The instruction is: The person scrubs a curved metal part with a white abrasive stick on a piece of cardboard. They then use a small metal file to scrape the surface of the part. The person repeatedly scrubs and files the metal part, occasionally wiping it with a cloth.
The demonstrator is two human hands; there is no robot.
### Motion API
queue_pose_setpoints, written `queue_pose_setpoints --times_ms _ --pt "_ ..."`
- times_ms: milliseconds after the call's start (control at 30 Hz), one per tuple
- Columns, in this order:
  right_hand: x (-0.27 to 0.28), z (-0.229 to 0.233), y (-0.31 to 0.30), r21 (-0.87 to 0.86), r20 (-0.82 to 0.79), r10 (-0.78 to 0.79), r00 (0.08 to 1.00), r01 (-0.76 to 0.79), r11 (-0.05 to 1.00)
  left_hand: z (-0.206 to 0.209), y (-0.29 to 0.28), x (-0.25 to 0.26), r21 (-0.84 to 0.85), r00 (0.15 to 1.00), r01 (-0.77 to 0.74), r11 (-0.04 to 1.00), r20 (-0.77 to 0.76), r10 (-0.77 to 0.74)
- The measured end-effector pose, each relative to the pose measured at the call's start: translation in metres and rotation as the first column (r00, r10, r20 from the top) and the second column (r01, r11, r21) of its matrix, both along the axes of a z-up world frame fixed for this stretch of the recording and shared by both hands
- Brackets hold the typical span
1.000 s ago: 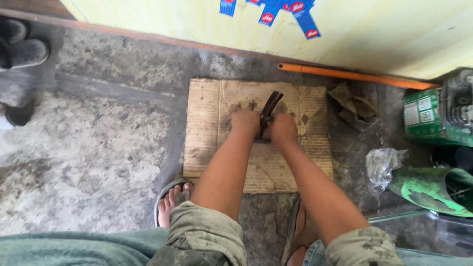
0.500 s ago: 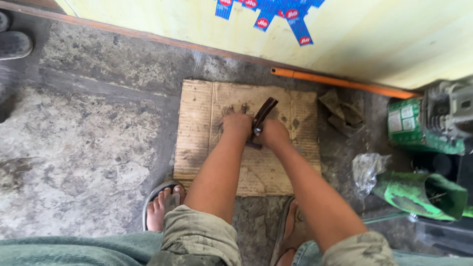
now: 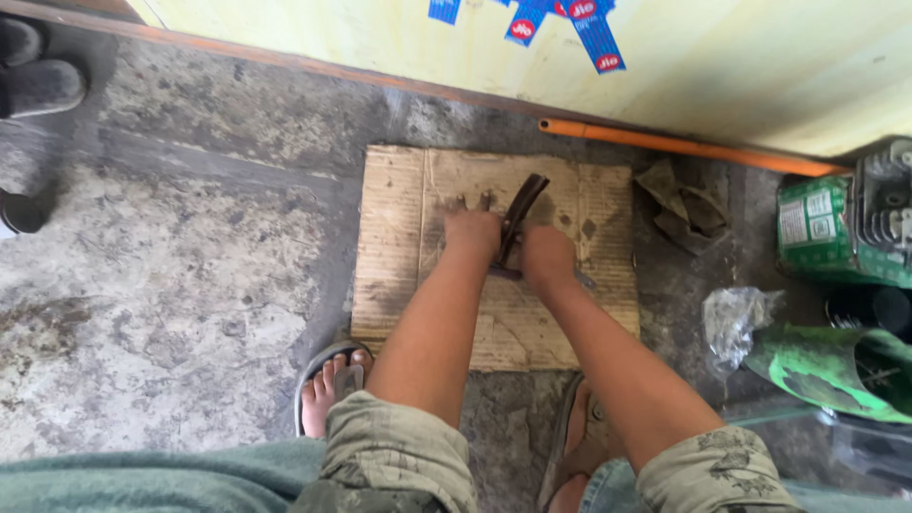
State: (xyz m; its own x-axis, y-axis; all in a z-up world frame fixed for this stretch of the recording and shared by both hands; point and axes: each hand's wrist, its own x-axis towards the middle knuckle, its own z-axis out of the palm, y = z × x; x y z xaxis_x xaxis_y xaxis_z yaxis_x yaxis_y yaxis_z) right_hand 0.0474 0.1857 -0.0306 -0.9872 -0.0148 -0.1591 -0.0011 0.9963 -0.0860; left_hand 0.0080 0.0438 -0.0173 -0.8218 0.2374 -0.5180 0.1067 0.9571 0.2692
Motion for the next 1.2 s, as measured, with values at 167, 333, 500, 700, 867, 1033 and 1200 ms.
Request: queue_pose_setpoints --times_ms 167,333,500,700,867,1033,1200 --pt "0.017 0.002 -0.005 0.073 0.113 0.019 0.993 -0.027 0.997 0.004 0.003 0.005 -0.003 0.997 -0.011 1.000 -0.077 0.011" --pt "0.001 0.017 0.006 -0.111 -0.039 -0.120 0.992 0.115 0.987 0.004 -0.001 0.003 0.000 0.999 -0.016 1.000 -0.032 0.016" --pt "-0.012 0.023 0.000 -0.091 -0.030 -0.134 0.991 0.131 0.987 -0.001 0.001 0.006 0.059 0.997 -0.062 0.996 -0.032 0.064" --pt "0.010 0.013 -0.006 -0.043 0.072 -0.046 0.996 0.050 0.998 -0.010 0.004 -0.002 -0.013 0.999 -0.054 0.998 -0.006 0.054" --pt "0.007 0.019 0.011 -0.021 0.052 0.146 0.988 -0.145 0.989 -0.001 0.003 0.001 0.048 0.999 -0.047 0.998 0.011 0.047" --pt "-0.011 0.024 0.010 -0.127 0.067 -0.134 0.989 0.141 0.982 -0.017 -0.001 0.005 0.059 0.999 -0.023 0.998 -0.041 0.026" --pt "0.002 0.030 -0.007 -0.139 0.223 -0.056 0.973 0.089 0.986 -0.049 0.005 -0.004 0.062 0.998 -0.047 0.997 -0.029 0.049"
